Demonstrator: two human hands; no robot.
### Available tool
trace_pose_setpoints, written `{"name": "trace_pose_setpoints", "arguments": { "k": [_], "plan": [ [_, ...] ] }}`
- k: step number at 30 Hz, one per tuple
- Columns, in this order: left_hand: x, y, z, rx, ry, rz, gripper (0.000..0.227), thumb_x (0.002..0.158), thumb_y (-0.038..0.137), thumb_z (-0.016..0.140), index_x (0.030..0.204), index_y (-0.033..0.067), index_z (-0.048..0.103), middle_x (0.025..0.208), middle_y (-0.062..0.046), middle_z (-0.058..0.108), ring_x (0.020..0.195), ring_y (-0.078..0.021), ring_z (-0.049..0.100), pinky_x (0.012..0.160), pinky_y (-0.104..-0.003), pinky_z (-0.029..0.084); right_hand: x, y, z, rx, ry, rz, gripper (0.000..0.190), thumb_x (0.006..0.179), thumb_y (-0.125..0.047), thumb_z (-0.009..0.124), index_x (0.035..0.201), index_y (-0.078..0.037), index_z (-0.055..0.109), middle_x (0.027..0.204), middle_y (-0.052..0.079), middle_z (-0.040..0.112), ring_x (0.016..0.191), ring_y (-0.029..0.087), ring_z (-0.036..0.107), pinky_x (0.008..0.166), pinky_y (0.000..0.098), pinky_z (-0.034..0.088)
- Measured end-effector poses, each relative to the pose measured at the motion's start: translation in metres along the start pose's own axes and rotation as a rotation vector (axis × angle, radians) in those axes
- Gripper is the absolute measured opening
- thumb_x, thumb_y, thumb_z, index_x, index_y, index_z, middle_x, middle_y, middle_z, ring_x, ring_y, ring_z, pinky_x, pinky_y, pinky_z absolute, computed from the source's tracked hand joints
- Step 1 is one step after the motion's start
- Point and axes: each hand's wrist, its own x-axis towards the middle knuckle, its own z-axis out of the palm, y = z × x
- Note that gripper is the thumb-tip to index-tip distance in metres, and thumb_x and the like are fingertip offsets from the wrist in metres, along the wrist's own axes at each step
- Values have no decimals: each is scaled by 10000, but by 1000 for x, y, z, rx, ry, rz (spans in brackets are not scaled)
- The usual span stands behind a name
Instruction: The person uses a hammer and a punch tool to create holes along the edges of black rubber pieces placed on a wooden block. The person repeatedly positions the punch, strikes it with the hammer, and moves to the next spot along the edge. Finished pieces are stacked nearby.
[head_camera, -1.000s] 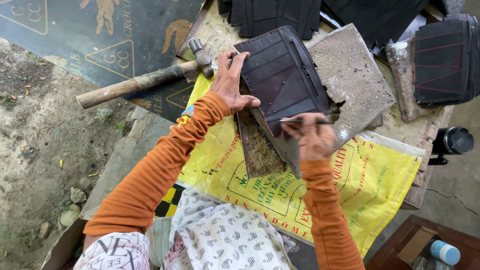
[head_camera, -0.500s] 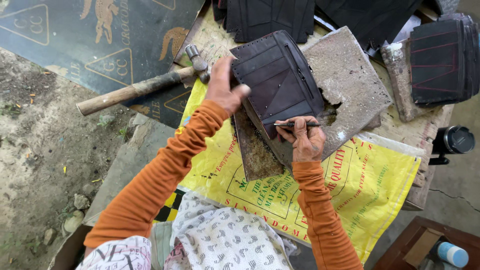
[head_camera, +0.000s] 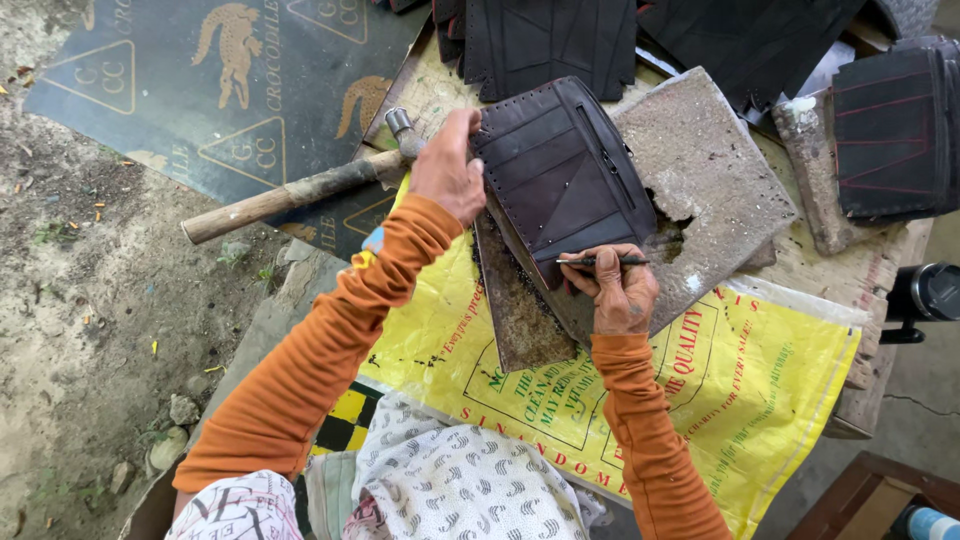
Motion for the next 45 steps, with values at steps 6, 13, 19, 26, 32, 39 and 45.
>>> {"name": "trace_pose_setpoints", "arguments": {
  "k": [6,13,19,26,32,39,45],
  "plan": [
    [0,31,-14,-103,101,211,550,820,105,859,1284,23,574,1222,-158,683,1186,-332,667,1087,-430,505,-1,4,-2,6,-1,-12,210,1087,-201,569,1036,2,548,1010,151,702,1009,276,749,908,432,666],
    [-3,49,-7,5,62,167,595,766,157,861,1278,45,580,1234,-144,660,1181,-309,604,1047,-467,487,-1,7,-4,-3,5,-20,225,1087,-213,573,1038,4,542,1011,151,695,1007,278,746,909,433,665],
    [-3,20,10,-117,-9,45,823,694,208,988,1371,49,547,1322,-242,453,1277,-411,496,1070,-488,439,0,3,-1,-18,-7,-49,205,1089,-196,560,1038,2,538,1018,150,688,1010,275,748,901,433,671],
    [-9,-7,27,-33,64,131,660,563,36,923,1157,58,635,1331,-240,424,1239,-441,539,1044,-449,492,0,-6,3,-11,-11,-4,208,1093,-192,564,1036,8,555,1023,166,701,1005,275,745,912,435,664],
    [-10,-2,27,-35,45,80,615,584,29,901,1129,50,617,1356,-225,411,1210,-426,570,1024,-443,503,-2,-17,7,-9,-20,-19,214,1092,-199,572,1046,9,557,1027,159,696,1002,265,742,895,439,668],
    [-10,-1,24,-51,47,126,621,596,20,894,1146,40,606,1361,-241,392,1214,-455,554,1039,-455,487,14,-19,17,-186,-114,-61,193,1097,-183,566,1051,5,557,1033,131,690,988,230,742,869,397,679],
    [-8,-5,25,-60,56,151,611,604,30,888,1145,27,604,1360,-255,402,1221,-461,551,1037,-460,500,17,-21,27,-482,-176,-129,184,1088,-113,585,996,46,591,955,115,724,895,156,729,777,289,656]
  ]
}}
